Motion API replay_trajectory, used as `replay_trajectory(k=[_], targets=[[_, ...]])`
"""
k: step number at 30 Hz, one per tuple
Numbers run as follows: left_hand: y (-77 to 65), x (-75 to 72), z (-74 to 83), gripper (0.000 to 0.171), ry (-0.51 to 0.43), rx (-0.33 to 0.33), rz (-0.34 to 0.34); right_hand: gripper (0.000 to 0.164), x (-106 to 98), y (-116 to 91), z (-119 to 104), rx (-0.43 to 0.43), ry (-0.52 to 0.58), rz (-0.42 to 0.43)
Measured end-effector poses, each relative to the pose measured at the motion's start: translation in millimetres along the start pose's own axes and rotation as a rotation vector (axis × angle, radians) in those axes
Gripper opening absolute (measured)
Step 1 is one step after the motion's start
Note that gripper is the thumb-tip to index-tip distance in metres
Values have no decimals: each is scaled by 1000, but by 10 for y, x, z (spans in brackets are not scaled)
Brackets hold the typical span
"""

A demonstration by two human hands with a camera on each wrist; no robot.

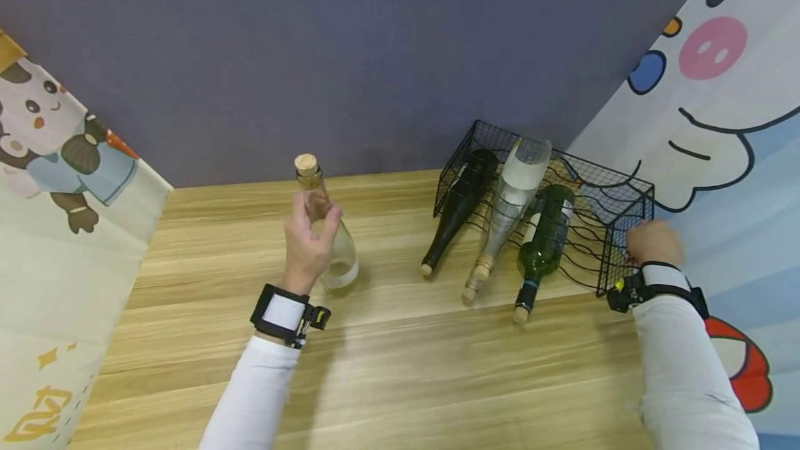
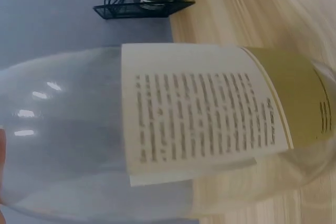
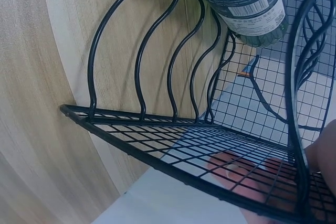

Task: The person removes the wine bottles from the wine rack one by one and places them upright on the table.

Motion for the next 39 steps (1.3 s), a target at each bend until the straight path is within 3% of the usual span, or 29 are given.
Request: replay_trajectory(k=[6,15,26,33,39], targets=[[1,29,4,32,-13,51,-74,49,-9,21,16,7,-25,-3],[20,42,-25,44,5,41,-176,52,-10,8,18,18,-21,-7],[75,4,-127,50,65,-37,-164,52,-7,3,20,12,-19,7],[161,-89,-247,51,65,-106,-117,52,11,3,28,24,-14,-8],[232,-194,-366,51,88,-169,-117,52,3,6,7,18,-26,-7]])
Point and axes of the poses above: each hand's wrist, its own y-axis towards the middle knuckle, its own x-axis out of the palm, z = x × y, the point moved 9 cm from there along y, towards the middle knuckle, and after that the axes turned 7 degrees about z, right-handed, at the moved point
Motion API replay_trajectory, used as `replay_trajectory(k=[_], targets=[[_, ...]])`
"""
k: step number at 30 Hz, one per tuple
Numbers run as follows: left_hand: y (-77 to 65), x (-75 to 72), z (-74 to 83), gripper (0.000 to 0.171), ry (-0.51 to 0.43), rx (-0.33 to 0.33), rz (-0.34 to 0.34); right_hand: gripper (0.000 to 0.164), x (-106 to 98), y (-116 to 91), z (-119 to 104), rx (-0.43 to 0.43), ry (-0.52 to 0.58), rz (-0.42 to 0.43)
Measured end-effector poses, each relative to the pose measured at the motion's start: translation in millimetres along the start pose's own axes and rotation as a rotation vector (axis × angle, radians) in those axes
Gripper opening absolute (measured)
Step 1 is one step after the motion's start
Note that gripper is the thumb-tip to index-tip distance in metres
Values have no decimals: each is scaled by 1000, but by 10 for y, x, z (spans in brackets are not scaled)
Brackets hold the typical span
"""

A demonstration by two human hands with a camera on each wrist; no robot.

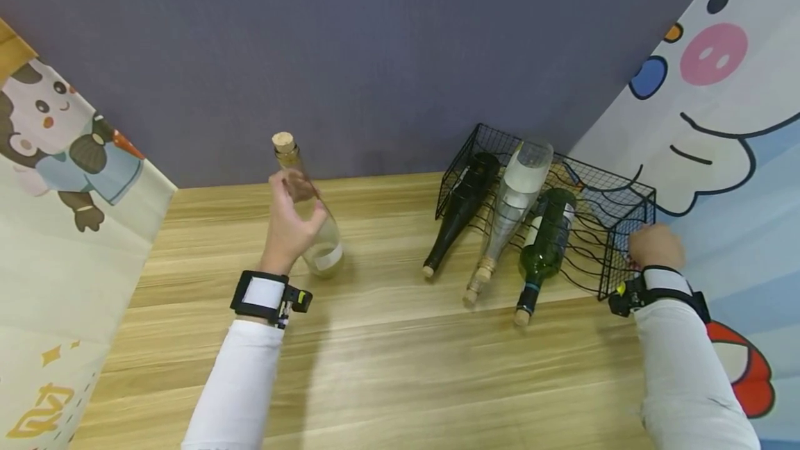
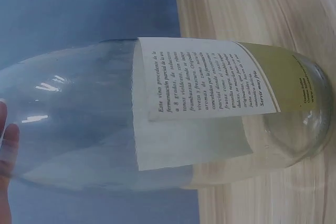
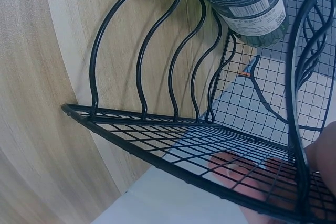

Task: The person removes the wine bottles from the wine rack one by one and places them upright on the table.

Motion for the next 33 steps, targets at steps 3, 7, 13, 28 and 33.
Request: replay_trajectory(k=[3,7,13,28,33], targets=[[37,-45,-48,53,14,-25,-8,52,-2,-11,1,5,-3,1],[90,-126,-116,57,26,-58,-10,52,-16,-23,-17,16,-4,0],[173,-264,-222,57,56,-123,-5,51,-18,-22,-16,14,2,4],[374,-840,-523,54,73,-245,145,51,-6,-19,-19,-1,20,17],[406,-978,-442,50,91,-293,169,52,-11,-10,-17,3,3,24]])
Point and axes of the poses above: each hand's wrist, its own y-axis towards the middle knuckle, its own x-axis out of the palm, z = x × y, the point moved 9 cm from there along y, towards the middle knuckle, and after that the axes turned 7 degrees about z, right-handed, at the moved point
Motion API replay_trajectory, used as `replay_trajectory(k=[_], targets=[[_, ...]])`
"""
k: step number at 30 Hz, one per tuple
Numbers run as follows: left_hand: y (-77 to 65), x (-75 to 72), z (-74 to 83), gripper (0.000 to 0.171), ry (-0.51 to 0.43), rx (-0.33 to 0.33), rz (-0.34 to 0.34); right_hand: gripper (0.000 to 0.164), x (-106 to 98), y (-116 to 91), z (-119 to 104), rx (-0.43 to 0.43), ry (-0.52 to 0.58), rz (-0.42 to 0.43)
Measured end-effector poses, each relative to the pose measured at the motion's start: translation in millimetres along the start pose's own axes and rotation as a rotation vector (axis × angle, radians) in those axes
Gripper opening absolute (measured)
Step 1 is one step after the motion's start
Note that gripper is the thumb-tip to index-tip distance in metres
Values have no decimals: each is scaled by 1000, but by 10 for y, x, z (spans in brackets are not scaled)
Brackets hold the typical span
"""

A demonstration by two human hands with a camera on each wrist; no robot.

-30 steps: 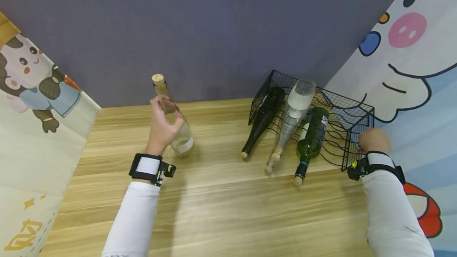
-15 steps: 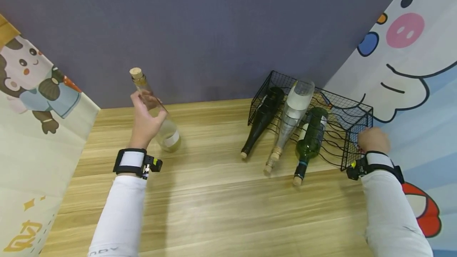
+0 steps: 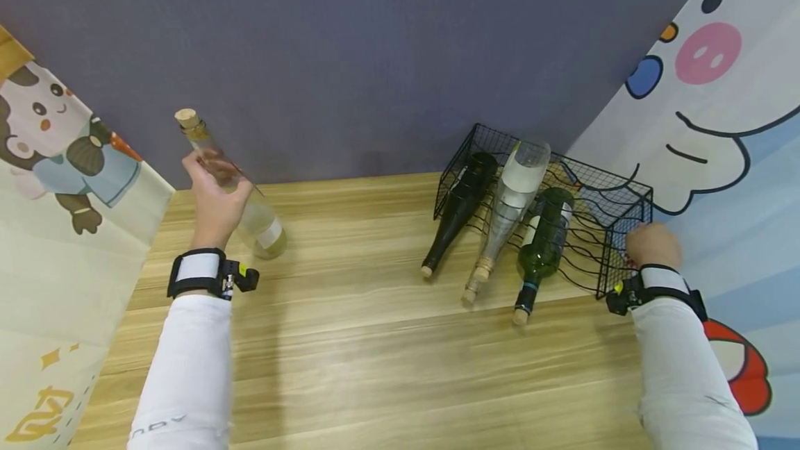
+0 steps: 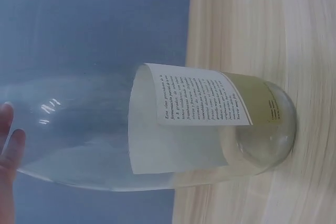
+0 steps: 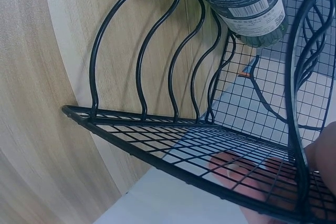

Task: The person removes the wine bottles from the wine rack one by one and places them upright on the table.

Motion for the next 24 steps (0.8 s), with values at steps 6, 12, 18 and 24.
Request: replay_trajectory(k=[6,12,18,24], targets=[[67,-174,-24,48,23,-48,28,51,4,13,14,-7,-5,3],[149,-409,-84,46,39,-57,92,51,14,33,22,-19,-1,-2],[218,-586,-112,45,27,-79,150,52,-1,26,5,-15,5,3],[234,-641,-139,45,32,-102,166,52,-21,-16,-9,-8,1,11]])
Point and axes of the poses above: each hand's wrist, its own y-axis towards the middle knuckle, its own x-axis out of the palm, z = x × y, the point moved 9 cm from there along y, towards the middle knuckle, and after that the axes turned 7 degrees about z, right-handed, at the moved point
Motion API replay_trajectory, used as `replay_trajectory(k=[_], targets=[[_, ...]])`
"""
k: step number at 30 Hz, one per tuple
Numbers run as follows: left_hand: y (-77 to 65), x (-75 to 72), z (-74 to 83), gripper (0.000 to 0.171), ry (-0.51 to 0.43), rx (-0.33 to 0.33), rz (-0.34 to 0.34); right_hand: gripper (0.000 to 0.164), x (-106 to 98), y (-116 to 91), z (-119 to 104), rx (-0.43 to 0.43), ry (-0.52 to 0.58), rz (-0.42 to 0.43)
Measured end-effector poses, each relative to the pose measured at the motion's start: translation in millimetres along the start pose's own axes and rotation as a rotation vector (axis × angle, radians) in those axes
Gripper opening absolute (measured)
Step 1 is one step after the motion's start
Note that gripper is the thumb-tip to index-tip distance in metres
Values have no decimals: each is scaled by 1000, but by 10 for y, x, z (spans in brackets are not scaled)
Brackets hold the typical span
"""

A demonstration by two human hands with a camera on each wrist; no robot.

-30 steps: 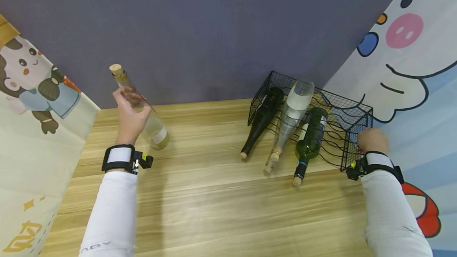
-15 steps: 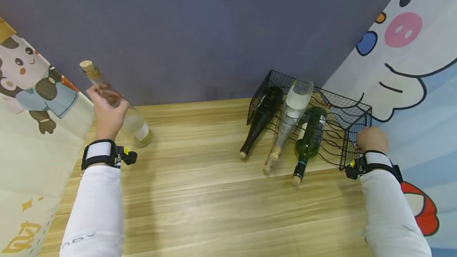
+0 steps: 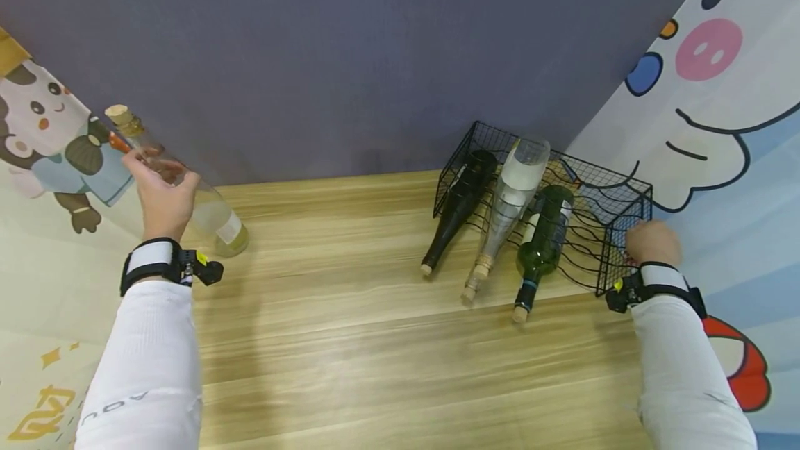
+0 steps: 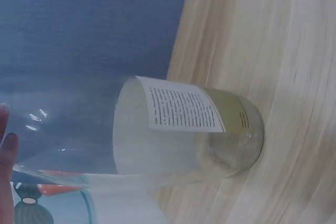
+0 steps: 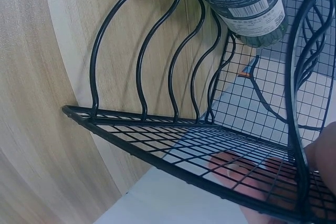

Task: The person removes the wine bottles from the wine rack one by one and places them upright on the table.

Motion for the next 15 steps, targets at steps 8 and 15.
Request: replay_trajectory(k=[8,15], targets=[[34,8,-72,48,-107,-46,22,52,34,2,19,4,4,-12],[37,5,-148,44,-185,-116,10,53,32,6,17,4,12,-4]])
Point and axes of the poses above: each hand's wrist, its own y-axis towards the middle knuckle, its own x-axis out of the palm, z = x × y, the point moved 9 cm from there along y, towards the middle knuckle, and after that the axes turned 7 degrees about z, right-handed, at the moved point
